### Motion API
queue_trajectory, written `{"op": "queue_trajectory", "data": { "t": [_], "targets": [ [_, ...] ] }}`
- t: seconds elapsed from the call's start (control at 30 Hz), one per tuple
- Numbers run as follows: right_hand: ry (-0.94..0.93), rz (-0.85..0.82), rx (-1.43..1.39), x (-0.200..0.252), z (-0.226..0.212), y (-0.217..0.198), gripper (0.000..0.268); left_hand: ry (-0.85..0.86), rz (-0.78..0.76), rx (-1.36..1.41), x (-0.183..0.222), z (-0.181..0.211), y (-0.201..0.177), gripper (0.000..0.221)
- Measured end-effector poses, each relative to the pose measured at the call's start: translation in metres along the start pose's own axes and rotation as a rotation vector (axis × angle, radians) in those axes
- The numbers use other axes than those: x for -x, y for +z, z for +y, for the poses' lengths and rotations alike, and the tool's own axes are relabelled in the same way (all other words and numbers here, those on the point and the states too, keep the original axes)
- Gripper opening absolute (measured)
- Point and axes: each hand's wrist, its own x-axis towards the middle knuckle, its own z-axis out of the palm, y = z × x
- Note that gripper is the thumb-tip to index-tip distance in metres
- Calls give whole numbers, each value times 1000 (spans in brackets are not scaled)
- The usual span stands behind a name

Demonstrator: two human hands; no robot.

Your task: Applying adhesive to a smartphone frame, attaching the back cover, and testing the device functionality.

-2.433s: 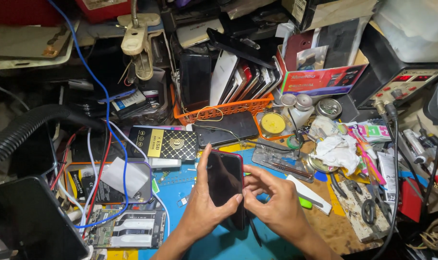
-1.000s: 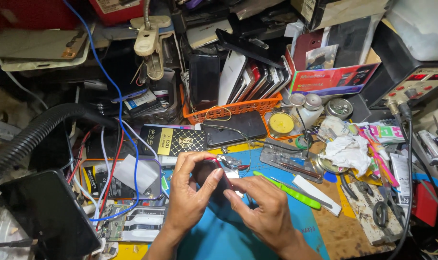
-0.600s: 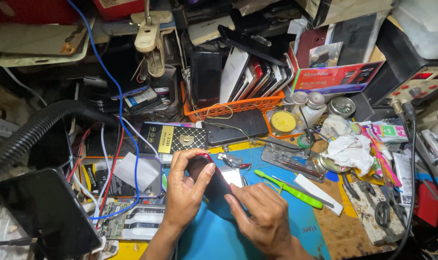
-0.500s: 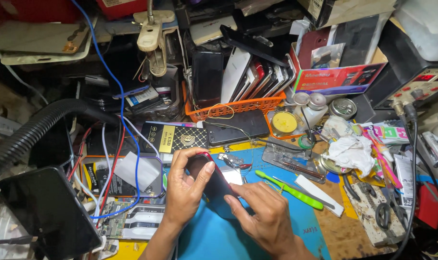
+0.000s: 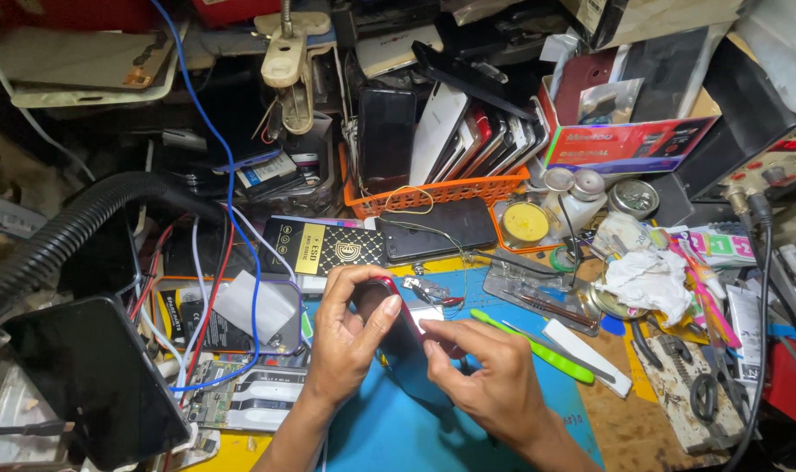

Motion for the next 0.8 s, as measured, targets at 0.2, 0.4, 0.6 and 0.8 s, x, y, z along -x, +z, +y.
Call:
{"op": "queue_trajectory", "data": {
  "t": [0.2, 0.4, 0.6, 0.8],
  "targets": [
    [-20, -53, 57, -8, 6, -5, 12, 71, -11, -132, 2, 12, 2, 25],
    [-42, -84, 29, -13, 4, -11, 6, 88, -19, -143, 2, 16, 4, 24],
    [-25, -91, 59, -9, 7, -13, 7, 101, -21, -118, 4, 20, 6, 25],
    [-24, -42, 57, -11, 4, -10, 10, 93, -39, -129, 3, 24, 10, 25]
  ]
}}
